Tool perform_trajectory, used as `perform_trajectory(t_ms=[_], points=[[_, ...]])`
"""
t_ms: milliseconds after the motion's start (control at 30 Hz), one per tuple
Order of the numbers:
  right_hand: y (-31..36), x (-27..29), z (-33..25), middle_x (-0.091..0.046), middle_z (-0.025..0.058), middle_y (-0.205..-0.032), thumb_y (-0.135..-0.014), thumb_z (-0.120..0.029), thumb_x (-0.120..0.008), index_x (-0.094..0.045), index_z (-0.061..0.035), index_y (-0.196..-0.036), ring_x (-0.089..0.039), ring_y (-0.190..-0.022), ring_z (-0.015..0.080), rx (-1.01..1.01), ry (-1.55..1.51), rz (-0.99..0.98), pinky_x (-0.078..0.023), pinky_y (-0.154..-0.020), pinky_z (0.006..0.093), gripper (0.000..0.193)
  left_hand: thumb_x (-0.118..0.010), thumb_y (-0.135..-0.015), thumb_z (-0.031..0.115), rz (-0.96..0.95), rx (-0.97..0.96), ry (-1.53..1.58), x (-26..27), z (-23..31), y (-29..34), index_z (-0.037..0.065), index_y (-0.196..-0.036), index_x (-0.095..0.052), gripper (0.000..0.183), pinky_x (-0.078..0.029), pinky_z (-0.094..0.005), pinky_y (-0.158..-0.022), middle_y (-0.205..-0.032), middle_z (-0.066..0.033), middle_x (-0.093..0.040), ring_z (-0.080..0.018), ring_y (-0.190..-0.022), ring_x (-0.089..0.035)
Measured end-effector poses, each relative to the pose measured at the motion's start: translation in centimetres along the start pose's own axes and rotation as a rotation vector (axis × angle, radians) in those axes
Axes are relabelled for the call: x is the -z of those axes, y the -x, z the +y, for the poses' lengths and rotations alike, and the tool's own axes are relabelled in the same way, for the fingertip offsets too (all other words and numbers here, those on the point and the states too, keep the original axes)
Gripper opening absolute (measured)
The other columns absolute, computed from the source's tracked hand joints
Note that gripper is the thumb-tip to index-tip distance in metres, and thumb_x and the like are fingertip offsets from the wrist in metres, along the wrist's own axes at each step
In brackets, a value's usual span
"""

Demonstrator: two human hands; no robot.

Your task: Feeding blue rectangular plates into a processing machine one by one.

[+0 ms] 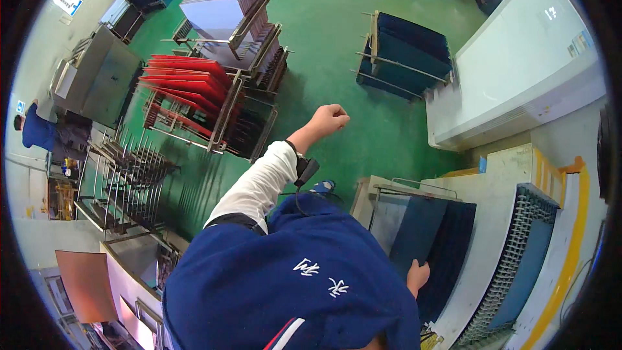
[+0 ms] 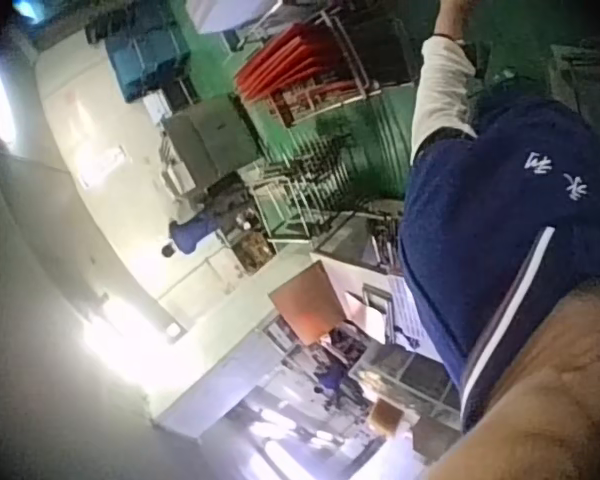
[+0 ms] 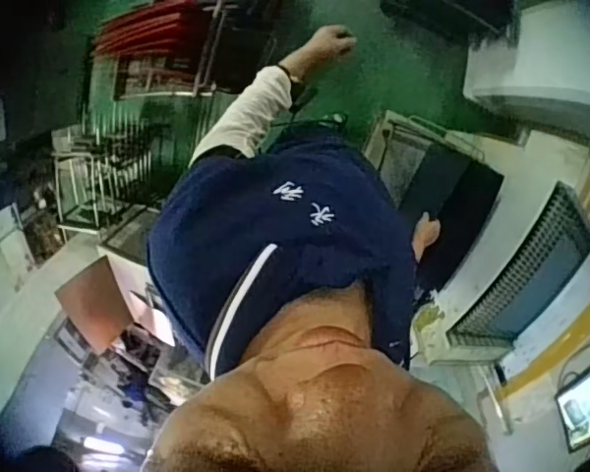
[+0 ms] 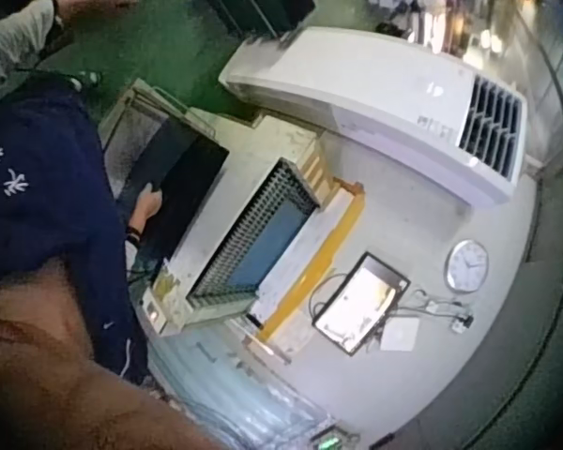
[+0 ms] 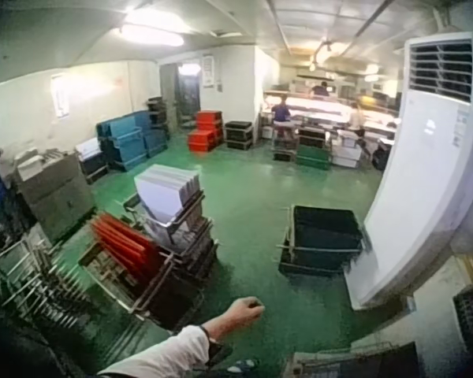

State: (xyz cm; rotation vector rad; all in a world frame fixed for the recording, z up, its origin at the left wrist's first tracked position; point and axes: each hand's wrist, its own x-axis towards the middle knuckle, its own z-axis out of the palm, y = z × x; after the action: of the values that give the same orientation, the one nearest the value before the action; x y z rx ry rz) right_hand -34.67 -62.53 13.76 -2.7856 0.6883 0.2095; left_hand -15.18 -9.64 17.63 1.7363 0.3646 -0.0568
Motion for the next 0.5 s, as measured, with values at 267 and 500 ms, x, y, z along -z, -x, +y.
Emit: perform_trajectory(t_ms=[267, 500], points=[[-0.3, 0.5, -0.6, -0.065, 0.0262, -0.103, -0.08, -0.024, -0.067, -0.063, 0.0077, -0.108, -0.061, -0.098, 0.0415, -0.019, 0.029, 0.048, -0.047, -0.085, 0.0456, 0.043, -0.063, -0.087, 0.017, -0.023, -0.08, 0.01, -0.5, 3.7, 0.0, -0.001, -0.09, -0.064, 0.018, -0.046, -0.0249, -0.064, -0.075, -0.0031, -0.063, -0.0097, -0.069, -0.057], [-0.4, 1.1, -1.2, -0.067, 0.0241, -0.098, -0.078, -0.022, -0.067, -0.066, 0.0047, -0.103, -0.063, -0.093, 0.0406, -0.049, -0.006, 0.018, -0.048, -0.081, 0.0458, 0.036, -0.063, -0.089, 0.017, -0.068, -0.142, 0.126, -1.0, 5.7, -1.1, -0.001, -0.092, -0.063, 0.019, -0.047, -0.025, -0.066, -0.078, -0.003, -0.064, -0.01, -0.07, -0.057]])
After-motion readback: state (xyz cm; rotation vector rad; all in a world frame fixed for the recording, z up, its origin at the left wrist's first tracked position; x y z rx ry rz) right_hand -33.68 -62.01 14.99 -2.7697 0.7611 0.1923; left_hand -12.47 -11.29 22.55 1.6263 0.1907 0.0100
